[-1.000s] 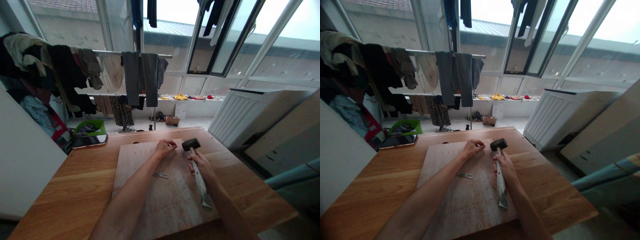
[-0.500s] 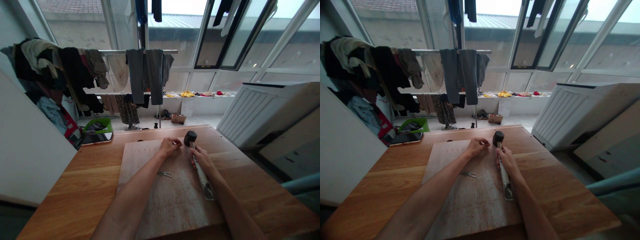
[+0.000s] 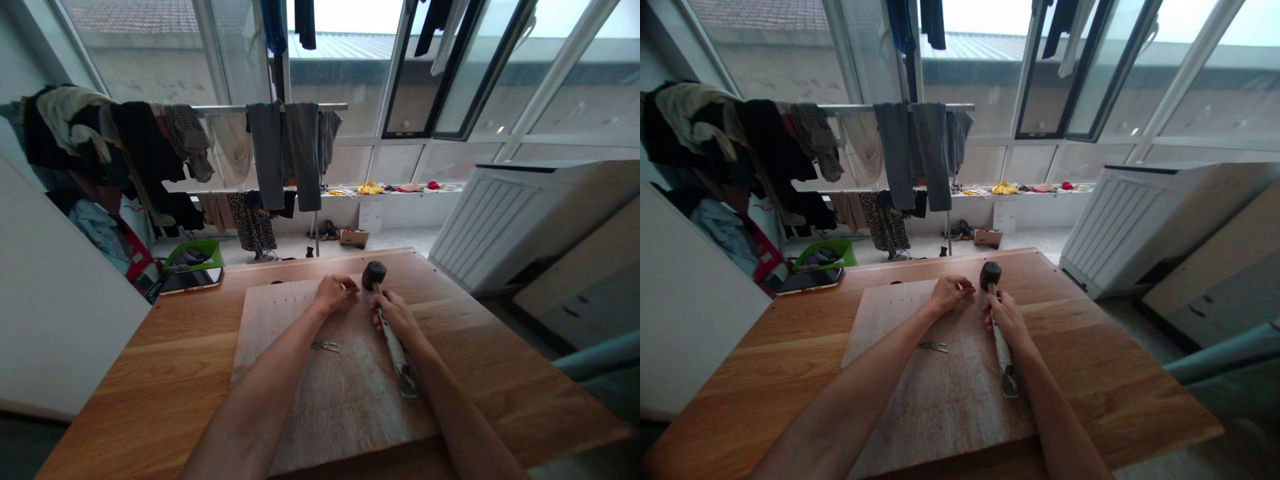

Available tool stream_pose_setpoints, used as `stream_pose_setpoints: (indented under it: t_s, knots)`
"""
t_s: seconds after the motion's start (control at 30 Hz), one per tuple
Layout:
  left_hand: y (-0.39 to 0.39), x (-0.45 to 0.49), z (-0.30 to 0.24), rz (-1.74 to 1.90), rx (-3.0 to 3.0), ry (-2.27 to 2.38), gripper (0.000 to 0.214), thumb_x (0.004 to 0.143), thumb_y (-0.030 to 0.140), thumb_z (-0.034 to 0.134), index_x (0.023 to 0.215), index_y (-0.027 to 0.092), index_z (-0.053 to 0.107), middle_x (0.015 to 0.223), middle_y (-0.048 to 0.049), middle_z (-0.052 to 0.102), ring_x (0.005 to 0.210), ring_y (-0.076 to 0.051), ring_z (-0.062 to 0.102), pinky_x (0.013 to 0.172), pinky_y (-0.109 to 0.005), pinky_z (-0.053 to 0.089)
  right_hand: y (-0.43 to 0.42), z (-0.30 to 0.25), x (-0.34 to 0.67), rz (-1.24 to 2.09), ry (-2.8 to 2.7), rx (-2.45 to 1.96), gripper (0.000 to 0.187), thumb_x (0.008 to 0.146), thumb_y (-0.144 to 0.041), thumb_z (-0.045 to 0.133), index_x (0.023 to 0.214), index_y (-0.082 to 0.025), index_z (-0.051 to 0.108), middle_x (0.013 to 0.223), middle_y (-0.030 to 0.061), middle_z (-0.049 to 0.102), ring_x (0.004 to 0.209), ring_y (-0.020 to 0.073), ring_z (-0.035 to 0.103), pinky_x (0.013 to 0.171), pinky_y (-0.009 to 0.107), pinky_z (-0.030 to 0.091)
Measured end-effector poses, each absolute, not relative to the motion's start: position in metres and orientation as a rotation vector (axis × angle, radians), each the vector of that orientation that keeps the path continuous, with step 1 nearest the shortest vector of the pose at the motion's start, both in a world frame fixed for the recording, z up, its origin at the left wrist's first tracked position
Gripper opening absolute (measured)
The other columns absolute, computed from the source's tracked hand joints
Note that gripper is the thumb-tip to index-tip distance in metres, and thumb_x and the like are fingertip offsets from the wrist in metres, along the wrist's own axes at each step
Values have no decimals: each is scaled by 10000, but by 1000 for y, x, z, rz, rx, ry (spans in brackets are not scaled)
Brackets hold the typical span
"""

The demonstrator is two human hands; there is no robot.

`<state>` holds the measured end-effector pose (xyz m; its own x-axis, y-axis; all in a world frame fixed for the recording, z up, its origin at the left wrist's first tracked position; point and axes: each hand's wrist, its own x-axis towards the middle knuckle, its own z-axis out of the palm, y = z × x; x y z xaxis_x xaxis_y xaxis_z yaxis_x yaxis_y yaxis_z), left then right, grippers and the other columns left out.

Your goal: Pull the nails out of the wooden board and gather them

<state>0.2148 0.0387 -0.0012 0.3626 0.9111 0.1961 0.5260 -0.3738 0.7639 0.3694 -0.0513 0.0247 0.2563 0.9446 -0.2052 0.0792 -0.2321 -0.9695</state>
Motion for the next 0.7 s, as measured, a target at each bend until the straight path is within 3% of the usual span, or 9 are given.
stream_pose_setpoints:
  t_s: [0.23,0.47,0.7]
  knots:
    - [37,213,0,848,2087,1211,206,792,342,747,917,182,782,860,-31,771,726,-150,670,694,-235,515,-39,30,370,1260,-847,-1536,216,923,-391,599,878,-182,564,538,-23,600,358,123,562,338,211,457]
    - [39,212,-1,854,2112,1196,130,800,283,724,853,183,787,810,-26,753,712,-148,652,698,-240,516,-36,31,370,1287,-806,-1489,279,907,-453,599,859,-180,569,467,-90,454,283,64,377,275,166,282]
    - [37,214,0,877,2064,1222,107,784,245,767,853,173,804,777,-25,731,684,-142,630,661,-234,483,-45,51,368,1346,-902,-1439,244,932,-425,534,909,-184,569,461,-106,420,278,62,329,283,175,258]
